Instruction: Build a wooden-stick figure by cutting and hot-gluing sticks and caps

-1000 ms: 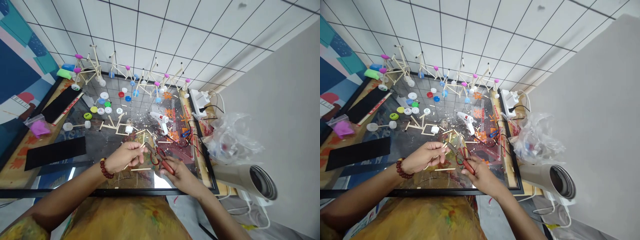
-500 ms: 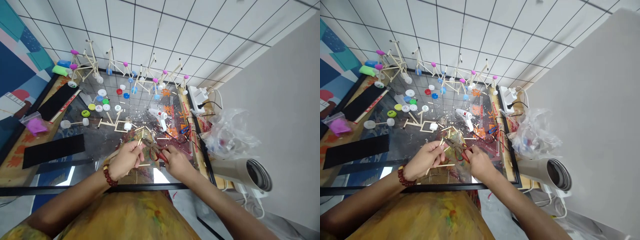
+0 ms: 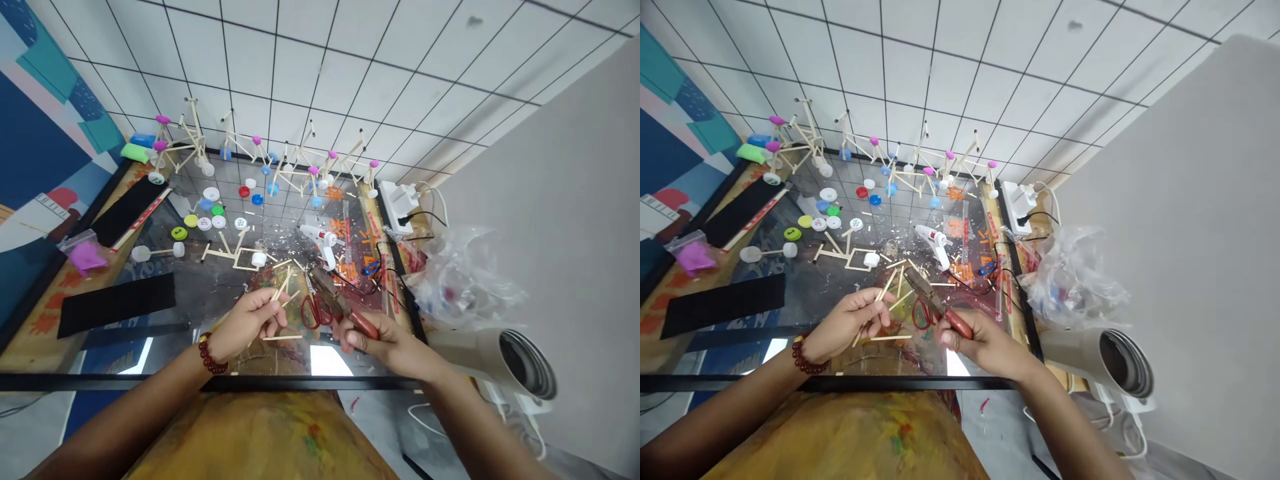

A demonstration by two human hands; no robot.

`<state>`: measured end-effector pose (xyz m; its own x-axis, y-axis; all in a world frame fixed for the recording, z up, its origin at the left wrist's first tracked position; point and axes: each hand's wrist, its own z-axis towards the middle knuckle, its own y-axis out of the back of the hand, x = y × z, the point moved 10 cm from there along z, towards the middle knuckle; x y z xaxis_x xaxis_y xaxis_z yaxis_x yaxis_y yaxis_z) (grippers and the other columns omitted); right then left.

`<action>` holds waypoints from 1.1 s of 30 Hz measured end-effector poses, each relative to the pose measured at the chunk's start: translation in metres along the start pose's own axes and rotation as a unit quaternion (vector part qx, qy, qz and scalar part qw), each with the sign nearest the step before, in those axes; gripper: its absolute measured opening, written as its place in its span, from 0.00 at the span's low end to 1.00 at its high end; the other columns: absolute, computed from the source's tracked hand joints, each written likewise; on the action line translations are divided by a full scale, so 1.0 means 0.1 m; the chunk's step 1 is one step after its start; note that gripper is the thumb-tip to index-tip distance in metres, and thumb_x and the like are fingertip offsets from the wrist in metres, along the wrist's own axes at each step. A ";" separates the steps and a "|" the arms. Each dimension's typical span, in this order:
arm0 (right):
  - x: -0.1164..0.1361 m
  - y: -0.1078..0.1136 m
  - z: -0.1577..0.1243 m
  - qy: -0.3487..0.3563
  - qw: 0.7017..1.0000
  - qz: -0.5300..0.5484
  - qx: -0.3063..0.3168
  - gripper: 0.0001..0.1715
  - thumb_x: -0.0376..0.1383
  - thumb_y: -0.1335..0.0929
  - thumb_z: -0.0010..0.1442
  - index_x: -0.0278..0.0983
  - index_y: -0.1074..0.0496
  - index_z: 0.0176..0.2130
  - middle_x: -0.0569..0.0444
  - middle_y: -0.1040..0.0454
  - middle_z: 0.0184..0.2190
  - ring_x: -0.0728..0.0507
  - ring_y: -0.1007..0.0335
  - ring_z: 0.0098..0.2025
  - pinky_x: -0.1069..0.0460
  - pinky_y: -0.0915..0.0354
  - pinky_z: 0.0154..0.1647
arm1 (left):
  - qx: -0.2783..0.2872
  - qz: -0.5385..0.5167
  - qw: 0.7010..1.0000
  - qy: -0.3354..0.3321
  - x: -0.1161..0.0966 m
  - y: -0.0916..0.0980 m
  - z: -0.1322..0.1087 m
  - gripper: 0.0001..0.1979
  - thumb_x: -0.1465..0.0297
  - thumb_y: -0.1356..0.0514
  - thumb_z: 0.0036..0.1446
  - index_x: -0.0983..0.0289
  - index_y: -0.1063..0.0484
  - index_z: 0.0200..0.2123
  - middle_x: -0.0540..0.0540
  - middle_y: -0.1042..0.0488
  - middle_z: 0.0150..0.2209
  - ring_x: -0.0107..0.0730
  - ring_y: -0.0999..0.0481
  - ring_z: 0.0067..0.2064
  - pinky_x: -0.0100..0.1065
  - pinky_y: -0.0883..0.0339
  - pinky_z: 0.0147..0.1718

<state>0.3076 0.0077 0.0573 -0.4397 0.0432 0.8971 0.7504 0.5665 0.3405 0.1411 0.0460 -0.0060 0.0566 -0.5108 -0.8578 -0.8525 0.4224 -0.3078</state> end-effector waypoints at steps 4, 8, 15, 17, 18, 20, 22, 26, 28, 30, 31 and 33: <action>-0.12 0.19 -0.02 -0.001 0.997 -0.034 -0.067 0.20 0.50 0.32 0.63 0.39 0.21 0.43 0.45 0.29 0.50 0.38 0.33 0.56 0.43 0.34 0.56 | 0.025 -0.049 0.998 0.029 0.04 -0.06 -0.06 0.21 0.57 0.36 0.56 0.65 0.28 0.47 0.52 0.26 0.29 0.19 0.34 0.20 0.23 0.51 0.17; -0.19 0.19 -0.01 -0.013 0.995 0.000 -0.103 0.22 0.51 0.31 0.62 0.42 0.21 0.48 0.44 0.33 0.56 0.36 0.40 0.64 0.39 0.40 0.64 | 0.034 -0.062 0.996 0.048 0.04 -0.11 -0.07 0.22 0.57 0.34 0.54 0.66 0.27 0.46 0.52 0.26 0.28 0.19 0.35 0.19 0.24 0.56 0.16; -0.17 0.07 0.23 0.005 0.976 0.062 -0.210 0.27 0.53 0.32 0.61 0.42 0.24 0.54 0.48 0.27 0.46 0.39 0.31 0.52 0.37 0.36 0.59 | 0.102 -0.032 0.992 0.068 0.16 -0.32 -0.09 0.22 0.56 0.36 0.56 0.67 0.26 0.46 0.53 0.25 0.27 0.17 0.40 0.18 0.25 0.54 0.18; -0.19 0.02 0.30 0.009 0.976 0.077 -0.206 0.28 0.55 0.31 0.60 0.42 0.23 0.53 0.47 0.27 0.48 0.37 0.34 0.57 0.36 0.40 0.62 | 0.095 -0.027 0.992 0.077 0.18 -0.31 -0.11 0.23 0.55 0.36 0.56 0.67 0.26 0.47 0.53 0.25 0.28 0.17 0.39 0.18 0.25 0.54 0.18; -0.19 -0.01 0.32 0.008 0.977 0.086 -0.194 0.28 0.55 0.31 0.59 0.43 0.23 0.53 0.46 0.28 0.51 0.36 0.37 0.60 0.35 0.44 0.64 | 0.090 -0.027 0.992 0.087 0.19 -0.30 -0.13 0.24 0.55 0.36 0.55 0.67 0.27 0.47 0.53 0.24 0.28 0.17 0.39 0.19 0.25 0.55 0.18; -0.21 -0.06 0.33 -0.005 0.983 0.107 -0.153 0.28 0.55 0.30 0.58 0.44 0.23 0.53 0.46 0.31 0.58 0.35 0.45 0.67 0.34 0.49 0.67 | 0.084 -0.028 0.990 0.108 0.21 -0.27 -0.18 0.25 0.54 0.35 0.54 0.67 0.27 0.48 0.54 0.25 0.29 0.19 0.37 0.20 0.25 0.57 0.18; -0.21 -0.13 0.31 -0.018 0.988 0.124 -0.088 0.26 0.53 0.29 0.58 0.44 0.23 0.52 0.46 0.34 0.62 0.35 0.50 0.70 0.35 0.52 0.68 | 0.078 -0.031 0.990 0.111 0.20 -0.25 -0.21 0.25 0.54 0.34 0.54 0.67 0.26 0.47 0.54 0.25 0.29 0.20 0.36 0.20 0.26 0.57 0.19; -0.13 -0.21 0.18 -0.017 0.987 0.158 0.003 0.22 0.48 0.28 0.59 0.42 0.22 0.50 0.47 0.29 0.58 0.37 0.51 0.70 0.38 0.50 0.67 | 0.022 -0.078 0.995 0.056 0.07 -0.13 -0.21 0.23 0.56 0.35 0.56 0.67 0.26 0.47 0.52 0.27 0.27 0.16 0.43 0.19 0.27 0.60 0.19; -0.14 -0.22 0.13 -0.031 0.982 0.185 0.002 0.21 0.48 0.28 0.59 0.41 0.22 0.49 0.48 0.26 0.53 0.37 0.44 0.66 0.40 0.46 0.64 | 0.006 -0.099 0.994 0.037 0.02 -0.09 -0.20 0.21 0.57 0.35 0.56 0.67 0.26 0.46 0.51 0.27 0.26 0.15 0.46 0.18 0.27 0.62 0.19; -0.16 -0.23 0.10 -0.047 0.976 0.211 -0.013 0.20 0.48 0.28 0.58 0.40 0.22 0.46 0.49 0.24 0.48 0.38 0.33 0.57 0.42 0.41 0.59 | 0.006 -0.109 0.993 0.041 0.02 -0.10 -0.20 0.19 0.59 0.35 0.56 0.67 0.25 0.45 0.51 0.28 0.25 0.15 0.46 0.18 0.28 0.62 0.19; -0.17 -0.23 0.10 -0.051 0.974 0.220 -0.024 0.19 0.48 0.28 0.58 0.39 0.22 0.44 0.49 0.24 0.45 0.40 0.31 0.51 0.43 0.39 0.57 | 0.010 -0.113 0.992 0.047 0.03 -0.12 -0.20 0.19 0.59 0.35 0.56 0.67 0.25 0.44 0.51 0.27 0.25 0.15 0.45 0.19 0.28 0.62 0.19; -0.17 -0.23 0.12 -0.046 0.970 0.234 -0.051 0.17 0.48 0.27 0.58 0.38 0.23 0.39 0.52 0.25 0.39 0.42 0.30 0.44 0.45 0.38 0.53 | 0.020 -0.122 0.990 0.061 0.05 -0.16 -0.20 0.18 0.60 0.34 0.56 0.68 0.25 0.43 0.52 0.27 0.25 0.15 0.45 0.19 0.27 0.61 0.19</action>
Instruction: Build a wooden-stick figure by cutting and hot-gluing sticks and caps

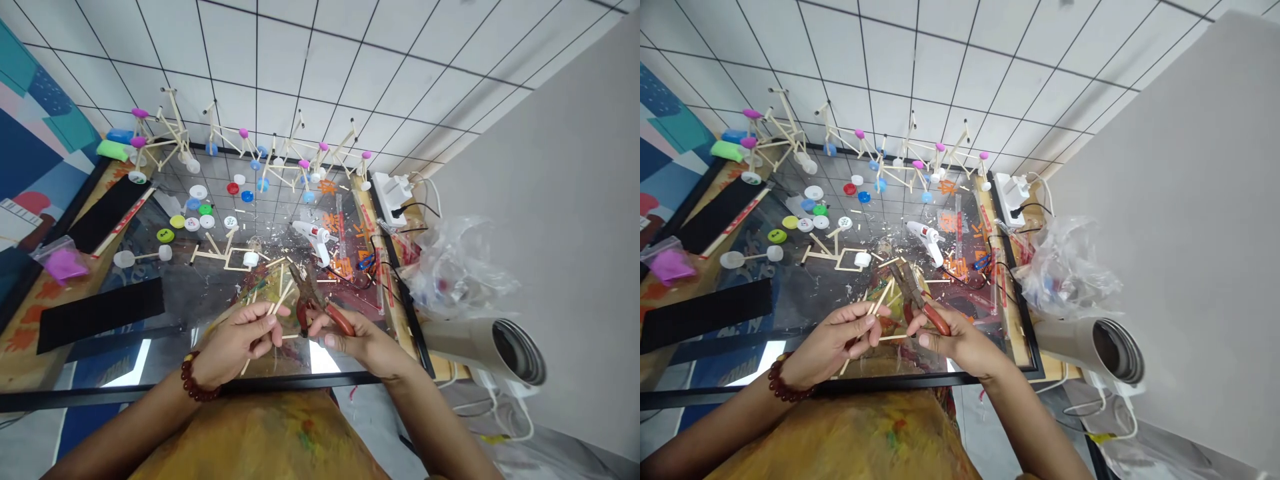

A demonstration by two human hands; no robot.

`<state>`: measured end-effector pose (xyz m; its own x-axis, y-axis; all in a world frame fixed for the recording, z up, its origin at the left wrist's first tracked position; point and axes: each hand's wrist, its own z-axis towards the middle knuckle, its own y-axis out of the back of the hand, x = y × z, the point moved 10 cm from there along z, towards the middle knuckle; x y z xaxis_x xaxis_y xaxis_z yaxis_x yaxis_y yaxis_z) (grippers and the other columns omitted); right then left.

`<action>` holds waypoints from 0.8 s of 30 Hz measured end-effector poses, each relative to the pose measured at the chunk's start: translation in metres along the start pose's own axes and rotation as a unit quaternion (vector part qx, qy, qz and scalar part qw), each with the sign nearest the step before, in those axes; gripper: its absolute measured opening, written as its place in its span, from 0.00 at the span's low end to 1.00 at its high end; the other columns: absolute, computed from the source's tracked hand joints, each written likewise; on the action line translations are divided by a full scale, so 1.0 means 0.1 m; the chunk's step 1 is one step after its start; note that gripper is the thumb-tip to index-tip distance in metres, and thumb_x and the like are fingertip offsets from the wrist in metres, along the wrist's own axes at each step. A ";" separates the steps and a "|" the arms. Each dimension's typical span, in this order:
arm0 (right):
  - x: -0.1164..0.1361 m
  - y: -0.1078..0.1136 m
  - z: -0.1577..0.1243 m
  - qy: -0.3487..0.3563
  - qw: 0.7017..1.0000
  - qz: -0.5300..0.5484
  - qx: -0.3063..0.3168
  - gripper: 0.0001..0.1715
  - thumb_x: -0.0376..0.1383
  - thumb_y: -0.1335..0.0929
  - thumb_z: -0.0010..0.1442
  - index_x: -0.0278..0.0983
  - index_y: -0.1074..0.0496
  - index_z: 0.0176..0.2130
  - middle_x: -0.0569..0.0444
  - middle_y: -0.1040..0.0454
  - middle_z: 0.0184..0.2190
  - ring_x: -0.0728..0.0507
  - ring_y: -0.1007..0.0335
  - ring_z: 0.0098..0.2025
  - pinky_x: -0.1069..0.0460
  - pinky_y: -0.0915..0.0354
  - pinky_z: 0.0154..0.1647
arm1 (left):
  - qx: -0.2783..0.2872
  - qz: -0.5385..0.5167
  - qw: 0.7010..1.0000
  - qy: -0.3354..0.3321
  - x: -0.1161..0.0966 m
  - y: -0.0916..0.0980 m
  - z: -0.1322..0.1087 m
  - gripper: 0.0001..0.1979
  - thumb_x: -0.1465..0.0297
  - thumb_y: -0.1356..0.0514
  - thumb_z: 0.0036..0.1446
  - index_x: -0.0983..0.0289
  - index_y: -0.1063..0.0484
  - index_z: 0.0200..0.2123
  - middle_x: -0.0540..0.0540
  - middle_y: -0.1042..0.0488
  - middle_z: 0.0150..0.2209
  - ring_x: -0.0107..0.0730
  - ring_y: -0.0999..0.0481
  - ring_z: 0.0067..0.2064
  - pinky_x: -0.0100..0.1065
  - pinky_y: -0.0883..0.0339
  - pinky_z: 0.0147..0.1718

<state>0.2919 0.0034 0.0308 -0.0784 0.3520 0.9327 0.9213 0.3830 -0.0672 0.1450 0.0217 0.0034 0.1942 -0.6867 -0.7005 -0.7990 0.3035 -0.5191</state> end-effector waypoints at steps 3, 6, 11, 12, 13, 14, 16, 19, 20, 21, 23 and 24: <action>0.02 0.00 0.06 0.030 0.998 0.032 -0.040 0.17 0.49 0.28 0.59 0.37 0.24 0.37 0.54 0.27 0.35 0.45 0.32 0.40 0.48 0.37 0.47 | 0.053 -0.007 0.997 0.050 0.10 -0.15 -0.02 0.17 0.60 0.34 0.55 0.68 0.24 0.41 0.52 0.27 0.23 0.15 0.46 0.18 0.27 0.61 0.18; 0.00 0.02 0.12 0.040 0.992 0.079 -0.093 0.19 0.50 0.28 0.57 0.38 0.26 0.39 0.55 0.29 0.32 0.47 0.33 0.34 0.51 0.37 0.37 | 0.105 -0.004 0.990 0.096 0.21 -0.30 -0.05 0.17 0.59 0.33 0.54 0.68 0.24 0.38 0.53 0.27 0.22 0.16 0.43 0.17 0.26 0.61 0.17; -0.03 0.02 0.16 0.036 0.976 0.150 -0.152 0.18 0.47 0.25 0.54 0.38 0.26 0.37 0.58 0.32 0.28 0.51 0.38 0.25 0.54 0.40 0.27 | 0.112 0.002 0.989 0.095 0.26 -0.33 -0.04 0.17 0.59 0.33 0.54 0.68 0.24 0.39 0.53 0.26 0.23 0.16 0.41 0.17 0.24 0.59 0.16; -0.01 0.04 0.16 0.042 0.973 0.157 -0.164 0.17 0.46 0.25 0.53 0.37 0.25 0.36 0.59 0.32 0.27 0.52 0.40 0.24 0.54 0.41 0.25 | 0.108 0.001 0.989 0.097 0.27 -0.32 -0.03 0.18 0.59 0.33 0.54 0.68 0.23 0.40 0.54 0.26 0.24 0.16 0.40 0.17 0.24 0.59 0.15; 0.02 0.07 0.16 0.050 0.970 0.163 -0.176 0.16 0.45 0.24 0.53 0.37 0.25 0.34 0.59 0.33 0.26 0.52 0.41 0.23 0.55 0.42 0.24 | 0.101 -0.001 0.990 0.099 0.27 -0.30 -0.03 0.18 0.59 0.33 0.54 0.68 0.23 0.41 0.55 0.25 0.25 0.17 0.38 0.17 0.23 0.57 0.15; 0.05 0.10 0.16 0.059 0.966 0.168 -0.188 0.15 0.44 0.24 0.52 0.36 0.25 0.33 0.59 0.33 0.26 0.53 0.42 0.23 0.55 0.44 0.23 | 0.088 -0.005 0.991 0.100 0.27 -0.26 -0.02 0.18 0.59 0.33 0.54 0.68 0.23 0.41 0.56 0.24 0.26 0.19 0.34 0.18 0.22 0.54 0.15; 0.10 0.16 0.17 0.073 0.960 0.177 -0.205 0.15 0.43 0.23 0.52 0.36 0.25 0.31 0.59 0.33 0.24 0.53 0.43 0.22 0.55 0.47 0.22 | 0.060 -0.023 0.994 0.093 0.25 -0.19 0.00 0.19 0.60 0.33 0.55 0.69 0.23 0.42 0.60 0.21 0.30 0.25 0.26 0.24 0.23 0.41 0.18; 0.13 0.22 0.18 0.083 0.956 0.171 -0.224 0.14 0.43 0.23 0.51 0.36 0.24 0.30 0.60 0.34 0.21 0.53 0.44 0.21 0.55 0.47 0.22 | 0.036 -0.072 0.993 0.080 0.21 -0.12 0.02 0.17 0.63 0.34 0.57 0.70 0.23 0.43 0.65 0.19 0.36 0.36 0.19 0.35 0.33 0.26 0.35; 0.12 0.24 0.18 0.088 0.954 0.162 -0.235 0.14 0.44 0.23 0.51 0.36 0.24 0.31 0.59 0.34 0.21 0.53 0.44 0.21 0.55 0.47 0.22 | 0.033 -0.095 0.992 0.083 0.21 -0.11 0.02 0.15 0.64 0.35 0.58 0.70 0.23 0.43 0.66 0.19 0.38 0.38 0.19 0.38 0.36 0.25 0.39; 0.12 0.26 0.16 0.096 0.952 0.146 -0.250 0.15 0.45 0.23 0.51 0.37 0.23 0.31 0.59 0.33 0.22 0.52 0.44 0.22 0.55 0.45 0.22 | 0.026 -0.120 0.988 0.089 0.23 -0.10 0.03 0.13 0.66 0.36 0.60 0.70 0.23 0.43 0.66 0.19 0.40 0.40 0.18 0.40 0.39 0.25 0.42; 0.12 0.32 0.11 0.121 0.944 0.100 -0.290 0.15 0.46 0.24 0.53 0.38 0.23 0.33 0.56 0.30 0.25 0.50 0.39 0.24 0.53 0.40 0.24 | 0.004 -0.176 0.979 0.107 0.28 -0.05 0.05 0.10 0.70 0.39 0.62 0.70 0.23 0.43 0.67 0.19 0.42 0.40 0.18 0.43 0.41 0.26 0.47; 0.13 0.34 0.07 0.138 0.937 0.070 -0.314 0.14 0.46 0.25 0.54 0.39 0.22 0.35 0.55 0.29 0.27 0.48 0.36 0.27 0.51 0.37 0.27 | -0.006 -0.202 0.973 0.112 0.30 -0.04 0.06 0.10 0.72 0.40 0.63 0.71 0.23 0.44 0.67 0.20 0.43 0.39 0.18 0.43 0.41 0.26 0.49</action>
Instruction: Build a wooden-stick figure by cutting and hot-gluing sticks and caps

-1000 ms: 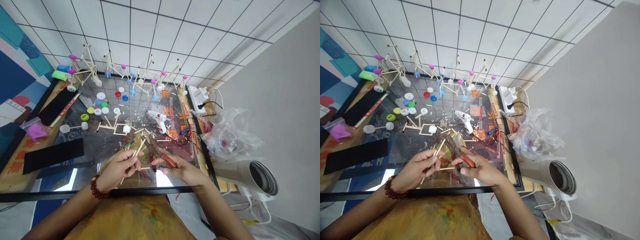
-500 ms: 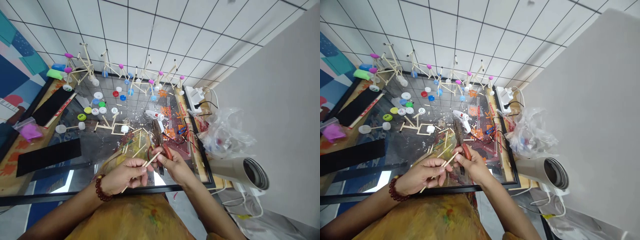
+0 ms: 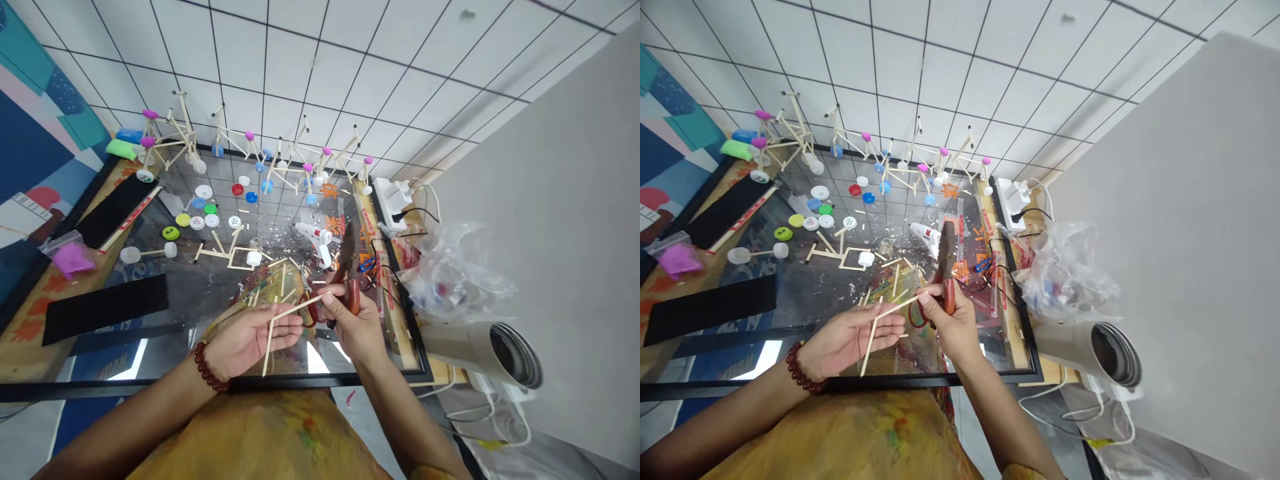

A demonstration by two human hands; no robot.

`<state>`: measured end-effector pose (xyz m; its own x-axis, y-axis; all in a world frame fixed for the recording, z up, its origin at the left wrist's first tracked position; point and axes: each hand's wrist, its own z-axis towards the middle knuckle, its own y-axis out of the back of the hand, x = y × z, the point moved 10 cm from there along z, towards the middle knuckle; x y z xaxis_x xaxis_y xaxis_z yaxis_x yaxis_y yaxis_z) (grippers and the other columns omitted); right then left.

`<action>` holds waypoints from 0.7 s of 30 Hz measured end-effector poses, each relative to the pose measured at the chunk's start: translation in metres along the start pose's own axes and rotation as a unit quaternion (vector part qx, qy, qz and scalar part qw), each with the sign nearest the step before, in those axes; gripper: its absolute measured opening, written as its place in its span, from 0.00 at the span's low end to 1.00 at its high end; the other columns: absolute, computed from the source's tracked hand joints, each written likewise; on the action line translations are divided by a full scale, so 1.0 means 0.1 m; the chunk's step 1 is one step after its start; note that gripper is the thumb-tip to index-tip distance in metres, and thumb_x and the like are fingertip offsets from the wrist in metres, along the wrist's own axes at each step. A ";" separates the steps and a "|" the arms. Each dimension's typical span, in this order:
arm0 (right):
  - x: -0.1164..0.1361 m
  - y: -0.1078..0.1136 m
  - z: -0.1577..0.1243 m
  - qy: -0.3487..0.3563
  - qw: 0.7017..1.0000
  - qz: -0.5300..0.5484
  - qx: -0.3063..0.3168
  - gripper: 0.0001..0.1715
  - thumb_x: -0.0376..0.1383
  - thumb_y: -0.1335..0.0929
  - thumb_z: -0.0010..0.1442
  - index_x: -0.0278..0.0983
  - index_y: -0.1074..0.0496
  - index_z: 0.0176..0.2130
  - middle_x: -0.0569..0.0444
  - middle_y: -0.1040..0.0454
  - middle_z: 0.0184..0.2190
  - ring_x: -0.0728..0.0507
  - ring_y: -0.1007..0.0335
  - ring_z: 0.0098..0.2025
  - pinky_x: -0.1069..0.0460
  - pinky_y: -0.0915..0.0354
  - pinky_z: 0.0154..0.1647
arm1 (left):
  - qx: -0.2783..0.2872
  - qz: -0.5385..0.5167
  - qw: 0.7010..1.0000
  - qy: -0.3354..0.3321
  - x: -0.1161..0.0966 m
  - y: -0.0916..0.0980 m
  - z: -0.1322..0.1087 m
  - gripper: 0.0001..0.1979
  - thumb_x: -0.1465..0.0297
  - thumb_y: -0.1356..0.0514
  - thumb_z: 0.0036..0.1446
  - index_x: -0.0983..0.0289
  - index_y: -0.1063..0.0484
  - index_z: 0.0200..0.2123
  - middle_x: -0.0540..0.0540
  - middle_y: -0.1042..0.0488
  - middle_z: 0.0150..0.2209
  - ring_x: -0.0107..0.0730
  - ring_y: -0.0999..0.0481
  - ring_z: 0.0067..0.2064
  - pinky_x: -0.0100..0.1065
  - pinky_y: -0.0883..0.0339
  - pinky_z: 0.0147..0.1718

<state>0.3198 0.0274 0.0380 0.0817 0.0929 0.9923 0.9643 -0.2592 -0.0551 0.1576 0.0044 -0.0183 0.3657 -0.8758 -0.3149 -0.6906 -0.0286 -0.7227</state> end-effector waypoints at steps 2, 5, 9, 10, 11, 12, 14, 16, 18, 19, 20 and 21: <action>0.08 0.07 -0.05 0.066 0.996 -0.055 -0.037 0.13 0.46 0.27 0.57 0.40 0.21 0.36 0.52 0.26 0.32 0.44 0.31 0.34 0.47 0.32 0.35 | -0.006 -0.047 0.999 -0.006 -0.02 0.00 0.03 0.11 0.73 0.43 0.64 0.72 0.23 0.44 0.67 0.20 0.46 0.39 0.19 0.45 0.41 0.28 0.52; 0.23 0.07 -0.17 0.162 0.977 -0.126 -0.059 0.08 0.43 0.27 0.58 0.42 0.20 0.36 0.50 0.25 0.39 0.40 0.28 0.43 0.42 0.32 0.48 | 0.002 -0.096 0.995 -0.035 -0.11 -0.06 0.08 0.11 0.73 0.45 0.66 0.73 0.24 0.43 0.68 0.22 0.50 0.41 0.21 0.50 0.43 0.31 0.56; 0.26 -0.06 -0.33 0.234 0.955 -0.180 -0.032 0.07 0.36 0.28 0.59 0.46 0.19 0.39 0.51 0.26 0.41 0.41 0.28 0.44 0.42 0.32 0.50 | -0.021 -0.138 0.986 -0.085 -0.27 -0.10 0.13 0.11 0.73 0.47 0.67 0.70 0.25 0.45 0.64 0.22 0.50 0.37 0.21 0.50 0.43 0.31 0.58; 0.25 -0.08 -0.36 0.242 0.950 -0.193 -0.031 0.09 0.35 0.28 0.58 0.46 0.19 0.40 0.51 0.26 0.41 0.41 0.28 0.44 0.42 0.32 0.49 | -0.028 -0.144 0.984 -0.097 -0.31 -0.10 0.14 0.12 0.73 0.47 0.68 0.69 0.26 0.47 0.63 0.22 0.49 0.37 0.20 0.50 0.43 0.31 0.58; 0.23 -0.10 -0.39 0.248 0.945 -0.209 -0.033 0.10 0.35 0.28 0.58 0.46 0.19 0.40 0.51 0.26 0.41 0.41 0.28 0.44 0.42 0.31 0.49 | -0.033 -0.147 0.982 -0.109 -0.34 -0.11 0.15 0.12 0.73 0.47 0.68 0.68 0.27 0.48 0.63 0.22 0.49 0.36 0.20 0.49 0.43 0.31 0.58; 0.21 -0.12 -0.41 0.251 0.940 -0.226 -0.038 0.10 0.34 0.29 0.58 0.46 0.19 0.40 0.50 0.27 0.40 0.41 0.28 0.44 0.42 0.31 0.48 | -0.037 -0.150 0.980 -0.122 -0.37 -0.12 0.16 0.12 0.72 0.47 0.68 0.68 0.27 0.49 0.63 0.22 0.49 0.37 0.20 0.50 0.43 0.31 0.58; 0.18 -0.15 -0.44 0.253 0.932 -0.254 -0.048 0.10 0.35 0.29 0.58 0.45 0.19 0.40 0.50 0.28 0.40 0.41 0.28 0.43 0.42 0.30 0.47 | -0.038 -0.155 0.976 -0.149 -0.42 -0.15 0.17 0.12 0.72 0.46 0.67 0.67 0.28 0.50 0.62 0.22 0.48 0.36 0.21 0.50 0.43 0.31 0.58; 0.17 -0.18 -0.46 0.254 0.929 -0.265 -0.053 0.09 0.35 0.29 0.58 0.45 0.19 0.40 0.49 0.28 0.40 0.41 0.28 0.42 0.42 0.30 0.46 | -0.030 -0.156 0.972 -0.175 -0.44 -0.18 0.19 0.12 0.73 0.45 0.66 0.66 0.28 0.50 0.61 0.21 0.47 0.36 0.20 0.49 0.43 0.31 0.58; 0.17 -0.23 -0.46 0.251 0.931 -0.261 -0.042 0.11 0.34 0.29 0.58 0.45 0.19 0.41 0.49 0.28 0.41 0.41 0.28 0.43 0.43 0.30 0.46 | -0.018 -0.149 0.970 -0.190 -0.45 -0.22 0.21 0.11 0.73 0.42 0.65 0.66 0.27 0.49 0.60 0.21 0.44 0.34 0.20 0.47 0.43 0.31 0.58; 0.17 -0.25 -0.46 0.246 0.935 -0.254 -0.032 0.12 0.34 0.28 0.58 0.46 0.19 0.43 0.49 0.28 0.41 0.41 0.28 0.44 0.43 0.30 0.46 | -0.014 -0.146 0.970 -0.195 -0.45 -0.23 0.22 0.10 0.74 0.42 0.64 0.67 0.27 0.48 0.59 0.20 0.43 0.34 0.19 0.45 0.43 0.30 0.57; 0.16 -0.27 -0.45 0.240 0.940 -0.243 -0.022 0.13 0.34 0.28 0.58 0.46 0.19 0.44 0.49 0.27 0.42 0.41 0.28 0.44 0.43 0.30 0.46 | -0.013 -0.144 0.969 -0.199 -0.46 -0.23 0.22 0.09 0.74 0.41 0.63 0.67 0.26 0.46 0.59 0.20 0.42 0.33 0.19 0.44 0.42 0.30 0.57; 0.14 -0.27 -0.44 0.231 0.945 -0.231 -0.013 0.14 0.34 0.28 0.58 0.46 0.20 0.45 0.49 0.27 0.42 0.41 0.28 0.45 0.43 0.30 0.47 | -0.015 -0.143 0.968 -0.204 -0.47 -0.22 0.23 0.08 0.75 0.41 0.63 0.67 0.26 0.45 0.58 0.20 0.41 0.32 0.19 0.43 0.42 0.29 0.56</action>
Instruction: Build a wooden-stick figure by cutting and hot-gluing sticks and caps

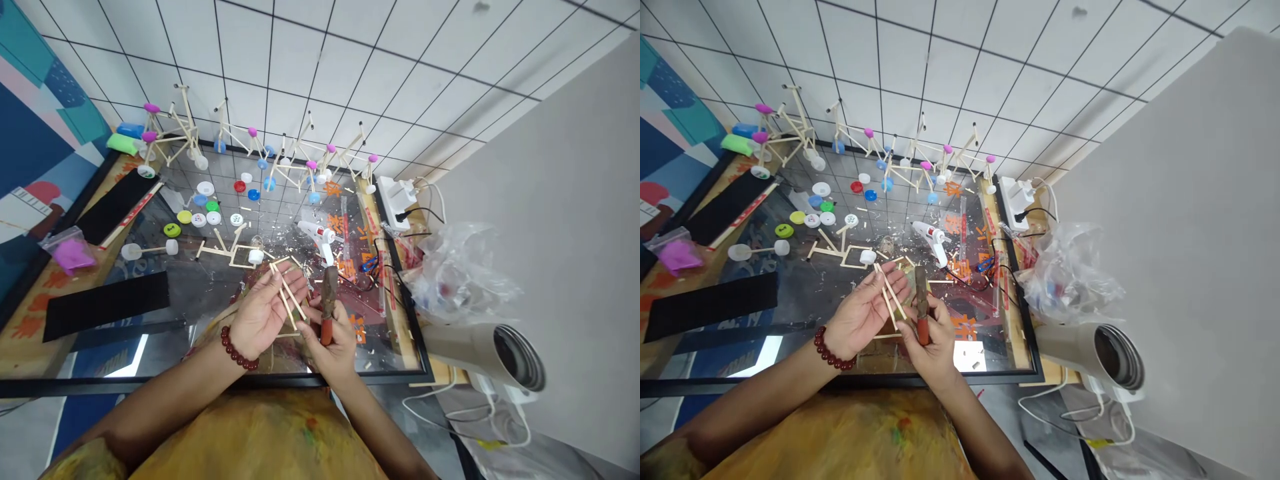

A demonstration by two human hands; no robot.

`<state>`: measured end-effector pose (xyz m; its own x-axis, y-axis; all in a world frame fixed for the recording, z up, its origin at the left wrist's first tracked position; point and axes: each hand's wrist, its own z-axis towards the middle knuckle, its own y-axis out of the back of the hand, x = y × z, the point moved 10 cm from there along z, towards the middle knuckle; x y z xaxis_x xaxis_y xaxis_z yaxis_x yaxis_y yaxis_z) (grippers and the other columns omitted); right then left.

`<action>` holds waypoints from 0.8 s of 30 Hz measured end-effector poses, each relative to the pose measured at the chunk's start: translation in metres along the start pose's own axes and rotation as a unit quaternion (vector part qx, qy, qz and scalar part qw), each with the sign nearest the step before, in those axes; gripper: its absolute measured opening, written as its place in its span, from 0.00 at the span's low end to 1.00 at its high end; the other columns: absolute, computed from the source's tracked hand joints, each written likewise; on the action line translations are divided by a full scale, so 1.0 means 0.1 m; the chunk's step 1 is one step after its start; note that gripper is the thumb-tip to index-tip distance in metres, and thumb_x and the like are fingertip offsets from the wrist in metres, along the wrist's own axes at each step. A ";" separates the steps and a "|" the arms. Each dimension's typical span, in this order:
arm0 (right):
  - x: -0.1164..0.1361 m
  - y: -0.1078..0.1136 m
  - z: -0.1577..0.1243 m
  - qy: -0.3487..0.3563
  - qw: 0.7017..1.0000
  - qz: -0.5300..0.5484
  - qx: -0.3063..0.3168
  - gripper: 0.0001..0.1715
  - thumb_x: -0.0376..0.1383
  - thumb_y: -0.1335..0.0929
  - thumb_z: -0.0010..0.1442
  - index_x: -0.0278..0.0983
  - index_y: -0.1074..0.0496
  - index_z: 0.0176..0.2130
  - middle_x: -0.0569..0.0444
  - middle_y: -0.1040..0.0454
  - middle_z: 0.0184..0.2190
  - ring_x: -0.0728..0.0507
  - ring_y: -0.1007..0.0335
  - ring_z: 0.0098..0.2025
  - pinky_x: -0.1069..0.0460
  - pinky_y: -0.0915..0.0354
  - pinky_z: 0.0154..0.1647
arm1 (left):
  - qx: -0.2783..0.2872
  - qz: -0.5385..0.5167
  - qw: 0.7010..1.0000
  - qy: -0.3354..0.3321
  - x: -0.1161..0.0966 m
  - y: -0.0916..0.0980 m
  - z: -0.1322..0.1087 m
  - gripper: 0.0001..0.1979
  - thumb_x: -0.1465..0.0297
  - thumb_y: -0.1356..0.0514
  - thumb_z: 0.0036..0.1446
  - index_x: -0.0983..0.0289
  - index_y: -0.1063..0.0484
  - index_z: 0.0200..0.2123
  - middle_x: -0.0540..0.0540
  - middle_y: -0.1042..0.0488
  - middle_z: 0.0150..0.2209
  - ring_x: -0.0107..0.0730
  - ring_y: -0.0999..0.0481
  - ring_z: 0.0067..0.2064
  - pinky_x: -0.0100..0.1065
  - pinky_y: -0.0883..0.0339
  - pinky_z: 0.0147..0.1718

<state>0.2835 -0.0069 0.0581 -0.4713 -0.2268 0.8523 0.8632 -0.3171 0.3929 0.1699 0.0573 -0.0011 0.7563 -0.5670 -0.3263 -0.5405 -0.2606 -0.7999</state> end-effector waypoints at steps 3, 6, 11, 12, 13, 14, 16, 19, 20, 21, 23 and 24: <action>-0.11 0.00 -0.03 -0.040 0.999 0.035 0.001 0.11 0.36 0.27 0.58 0.44 0.19 0.42 0.49 0.26 0.41 0.40 0.27 0.45 0.43 0.30 0.47 | -0.005 0.006 1.000 -0.014 -0.06 0.01 0.02 0.05 0.76 0.38 0.61 0.66 0.26 0.41 0.55 0.20 0.38 0.31 0.19 0.41 0.41 0.28 0.54; -0.26 0.04 -0.06 -0.089 0.995 0.045 -0.021 0.07 0.39 0.28 0.58 0.43 0.19 0.38 0.50 0.25 0.39 0.40 0.28 0.44 0.42 0.31 0.48 | -0.009 0.017 1.000 -0.021 -0.11 0.02 0.02 0.05 0.76 0.36 0.59 0.65 0.26 0.40 0.53 0.20 0.35 0.28 0.19 0.38 0.39 0.26 0.51; -0.37 0.02 -0.05 -0.130 0.989 0.063 -0.028 0.08 0.41 0.27 0.57 0.42 0.19 0.37 0.50 0.25 0.40 0.40 0.29 0.46 0.42 0.32 0.51 | -0.002 0.037 0.999 -0.018 -0.06 0.04 0.02 0.07 0.77 0.34 0.56 0.67 0.25 0.40 0.48 0.25 0.28 0.22 0.24 0.31 0.34 0.26 0.47; -0.37 0.00 -0.04 -0.132 0.989 0.065 -0.025 0.08 0.41 0.26 0.56 0.42 0.19 0.36 0.50 0.25 0.40 0.40 0.29 0.46 0.42 0.32 0.51 | 0.000 0.037 0.999 -0.020 -0.05 0.04 0.01 0.08 0.77 0.34 0.56 0.67 0.24 0.40 0.49 0.25 0.28 0.22 0.24 0.31 0.34 0.26 0.48; -0.37 -0.01 -0.03 -0.133 0.989 0.067 -0.020 0.07 0.41 0.26 0.55 0.42 0.19 0.35 0.50 0.25 0.39 0.40 0.29 0.45 0.42 0.32 0.50 | 0.002 0.036 0.999 -0.024 -0.04 0.04 0.01 0.09 0.76 0.33 0.55 0.67 0.24 0.40 0.49 0.25 0.28 0.22 0.24 0.31 0.34 0.26 0.48; -0.35 -0.03 -0.02 -0.132 0.989 0.067 -0.016 0.06 0.41 0.26 0.55 0.42 0.19 0.34 0.50 0.25 0.38 0.40 0.29 0.44 0.43 0.32 0.49 | 0.005 0.035 0.999 -0.027 -0.04 0.04 0.01 0.09 0.76 0.33 0.55 0.68 0.24 0.41 0.49 0.25 0.28 0.23 0.24 0.32 0.34 0.26 0.48; -0.33 -0.07 -0.01 -0.131 0.989 0.068 -0.008 0.05 0.40 0.26 0.55 0.42 0.19 0.32 0.51 0.26 0.36 0.41 0.29 0.43 0.43 0.31 0.47 | 0.010 0.035 0.999 -0.030 -0.02 0.03 0.01 0.10 0.76 0.32 0.54 0.68 0.23 0.41 0.50 0.25 0.28 0.24 0.24 0.33 0.35 0.26 0.48; -0.32 -0.11 0.00 -0.132 0.988 0.075 -0.007 0.05 0.39 0.28 0.57 0.41 0.21 0.30 0.51 0.26 0.35 0.42 0.29 0.42 0.44 0.32 0.46 | 0.010 0.036 0.999 -0.026 -0.01 0.02 0.00 0.09 0.75 0.32 0.53 0.68 0.23 0.40 0.50 0.26 0.28 0.27 0.23 0.34 0.35 0.27 0.47; -0.32 -0.11 0.01 -0.133 0.988 0.077 -0.007 0.06 0.38 0.28 0.57 0.41 0.21 0.29 0.52 0.26 0.35 0.42 0.30 0.41 0.45 0.32 0.46 | 0.009 0.038 0.999 -0.024 -0.01 0.01 0.00 0.10 0.75 0.32 0.53 0.68 0.23 0.40 0.50 0.26 0.28 0.27 0.23 0.34 0.35 0.27 0.47; -0.32 -0.11 0.02 -0.134 0.988 0.077 -0.008 0.06 0.39 0.28 0.57 0.40 0.22 0.29 0.52 0.26 0.35 0.42 0.30 0.41 0.45 0.32 0.46 | 0.007 0.039 0.999 -0.024 -0.01 0.01 0.00 0.10 0.75 0.32 0.53 0.69 0.23 0.40 0.50 0.25 0.28 0.27 0.23 0.34 0.35 0.27 0.47; -0.33 -0.12 0.03 -0.138 0.988 0.075 -0.005 0.07 0.39 0.28 0.57 0.40 0.23 0.28 0.52 0.27 0.34 0.42 0.30 0.40 0.46 0.33 0.45 | 0.007 0.043 0.999 -0.023 -0.01 0.00 0.00 0.10 0.76 0.31 0.53 0.69 0.22 0.40 0.50 0.25 0.28 0.27 0.23 0.35 0.35 0.27 0.48; -0.33 -0.12 0.03 -0.140 0.987 0.075 -0.003 0.07 0.39 0.28 0.56 0.40 0.23 0.28 0.52 0.28 0.33 0.43 0.30 0.40 0.46 0.33 0.45 | 0.009 0.044 0.999 -0.024 -0.01 0.00 0.00 0.10 0.76 0.31 0.52 0.69 0.22 0.40 0.50 0.25 0.28 0.27 0.23 0.35 0.35 0.27 0.49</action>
<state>0.2891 0.0073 0.0263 -0.2688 -0.0089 0.9632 0.9178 -0.3057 0.2533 0.1695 0.0578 -0.0009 0.7233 -0.5488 -0.4191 -0.5992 -0.1972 -0.7759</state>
